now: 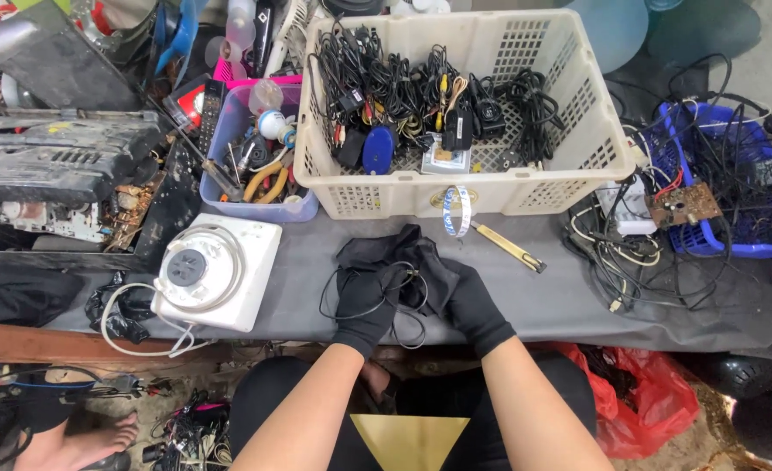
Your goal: Sorting through a bin of electronic cables and then carefully wrapping a small power adapter and its cord in a black cloth.
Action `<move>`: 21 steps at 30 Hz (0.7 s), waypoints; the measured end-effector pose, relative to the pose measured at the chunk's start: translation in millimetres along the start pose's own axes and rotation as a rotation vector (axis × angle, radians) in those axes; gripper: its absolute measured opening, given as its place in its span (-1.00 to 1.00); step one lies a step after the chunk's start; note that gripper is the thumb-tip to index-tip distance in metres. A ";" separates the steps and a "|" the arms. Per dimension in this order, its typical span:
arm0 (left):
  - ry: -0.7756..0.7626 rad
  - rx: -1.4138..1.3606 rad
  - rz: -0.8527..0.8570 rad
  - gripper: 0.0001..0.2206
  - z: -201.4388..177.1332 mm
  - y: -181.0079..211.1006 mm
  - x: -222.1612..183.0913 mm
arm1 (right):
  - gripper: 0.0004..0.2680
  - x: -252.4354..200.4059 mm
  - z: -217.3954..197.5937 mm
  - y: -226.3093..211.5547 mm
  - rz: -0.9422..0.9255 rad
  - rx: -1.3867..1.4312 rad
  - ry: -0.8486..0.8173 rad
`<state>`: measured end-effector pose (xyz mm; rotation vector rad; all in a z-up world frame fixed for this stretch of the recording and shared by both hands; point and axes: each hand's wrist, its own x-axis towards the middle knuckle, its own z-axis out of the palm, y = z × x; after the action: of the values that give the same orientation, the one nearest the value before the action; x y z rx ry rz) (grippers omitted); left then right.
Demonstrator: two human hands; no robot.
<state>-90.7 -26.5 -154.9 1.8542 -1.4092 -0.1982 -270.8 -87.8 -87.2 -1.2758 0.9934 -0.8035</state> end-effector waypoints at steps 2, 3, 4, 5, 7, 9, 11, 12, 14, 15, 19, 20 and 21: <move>0.017 0.027 0.054 -0.45 36.6 -39.7 -5.5 | -0.81 -0.3 8.9 11.0 0.000 0.084 0.031; 0.016 0.029 0.053 -0.45 28.3 -30.8 -4.7 | -0.81 -3.6 9.7 -3.7 0.001 0.086 0.031; 0.048 0.029 0.064 -0.49 20.2 -21.8 -3.9 | -0.81 -6.9 10.3 -18.3 -0.041 0.019 0.026; 0.079 0.028 0.076 -0.51 12.7 -12.2 -3.4 | -0.80 -10.9 10.1 -32.9 -0.083 -0.047 0.024; 0.036 0.051 0.133 -0.57 -5.3 -5.7 -0.6 | -0.81 -6.2 7.7 -18.7 -0.088 -0.063 0.031; -0.003 0.074 0.192 -0.61 -42.9 22.2 8.0 | -0.82 -8.0 6.5 -30.0 -0.097 -0.081 0.037; -0.346 -0.435 -0.084 -0.63 -100.4 70.5 20.1 | -0.80 -17.2 7.1 -65.6 0.044 0.047 0.028; -0.345 -0.436 -0.083 -0.63 -96.6 66.4 21.0 | -0.80 -3.5 1.0 -34.7 0.044 0.046 0.028; -0.316 -0.380 -0.068 -0.61 -88.1 58.8 17.1 | -0.81 18.2 -12.8 29.6 0.125 0.141 -0.020; -0.317 -0.380 -0.074 -0.61 -83.1 56.3 14.1 | -0.81 16.0 -9.8 14.4 0.130 0.140 -0.022; -0.235 -0.239 -0.026 -0.59 -66.6 44.1 9.0 | -0.88 17.5 1.3 -6.8 0.311 0.568 0.131; -0.213 -0.193 -0.009 -0.58 -62.0 41.3 5.6 | -0.90 16.0 2.5 0.3 0.311 0.548 0.141; -0.216 -0.194 -0.010 -0.58 -56.7 39.2 4.1 | -0.90 15.8 3.1 5.0 0.313 0.549 0.143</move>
<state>-87.4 -5.7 -89.1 1.7196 -1.4688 -0.5350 -262.1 -100.3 -94.5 -0.5831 0.9673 -0.8521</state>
